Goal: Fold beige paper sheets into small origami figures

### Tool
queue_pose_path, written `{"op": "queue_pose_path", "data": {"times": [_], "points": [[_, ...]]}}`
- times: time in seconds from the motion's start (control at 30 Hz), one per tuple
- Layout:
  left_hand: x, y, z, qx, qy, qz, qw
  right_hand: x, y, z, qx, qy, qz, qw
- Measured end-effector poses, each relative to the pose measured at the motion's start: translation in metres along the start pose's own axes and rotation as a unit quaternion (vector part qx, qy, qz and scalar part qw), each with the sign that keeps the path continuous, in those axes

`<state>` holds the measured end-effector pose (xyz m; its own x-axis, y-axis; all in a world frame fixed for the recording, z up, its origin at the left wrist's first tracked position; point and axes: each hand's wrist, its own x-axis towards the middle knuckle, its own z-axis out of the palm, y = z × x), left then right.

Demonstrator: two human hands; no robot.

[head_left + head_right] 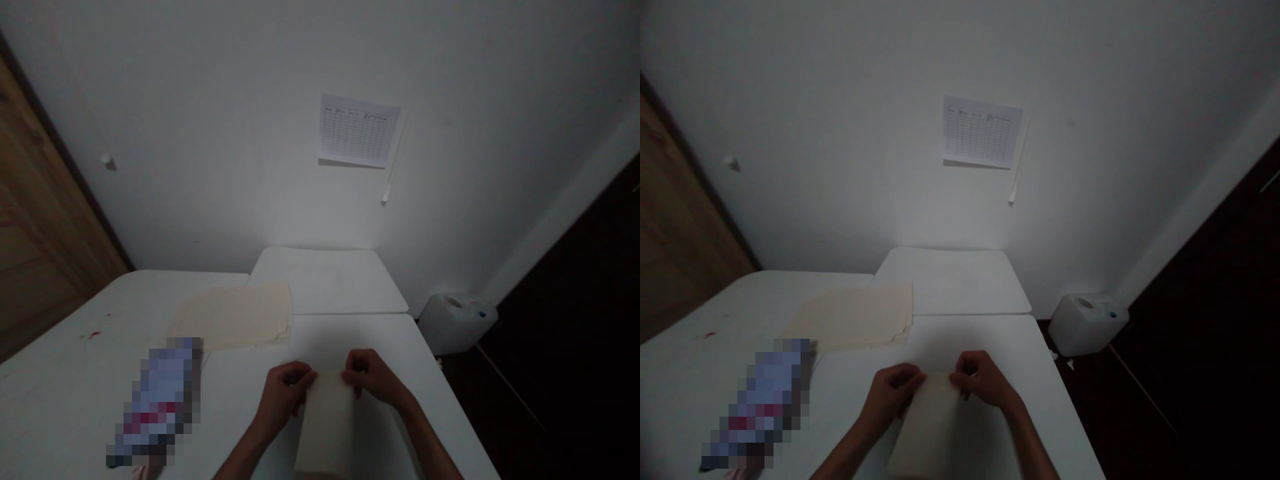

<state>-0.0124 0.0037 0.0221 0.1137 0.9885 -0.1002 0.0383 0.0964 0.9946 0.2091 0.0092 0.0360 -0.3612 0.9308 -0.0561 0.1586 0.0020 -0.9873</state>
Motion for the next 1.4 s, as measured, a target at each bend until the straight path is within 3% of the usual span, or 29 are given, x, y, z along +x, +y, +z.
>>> {"op": "queue_pose_path", "data": {"times": [0.2, 0.6, 0.87, 1.13, 1.4], "points": [[0.001, 0.001, 0.000, -0.004, 0.012, 0.003, 1.000, 0.003, 0.010, 0.007, 0.073, 0.098, -0.009, 0.992], [0.002, -0.006, 0.001, -0.011, 0.036, 0.006, 0.999, 0.005, 0.028, 0.021, 0.151, 0.187, -0.038, 0.970], [-0.001, -0.004, 0.000, 0.016, 0.073, 0.049, 0.996, -0.001, 0.024, 0.018, 0.113, 0.156, -0.032, 0.981], [-0.004, -0.003, -0.002, 0.056, 0.072, 0.101, 0.991, -0.004, 0.023, 0.022, 0.178, 0.176, 0.009, 0.968], [-0.002, -0.005, -0.002, 0.047, 0.077, 0.094, 0.991, -0.005, 0.020, 0.025, 0.172, 0.192, -0.025, 0.966]]}}
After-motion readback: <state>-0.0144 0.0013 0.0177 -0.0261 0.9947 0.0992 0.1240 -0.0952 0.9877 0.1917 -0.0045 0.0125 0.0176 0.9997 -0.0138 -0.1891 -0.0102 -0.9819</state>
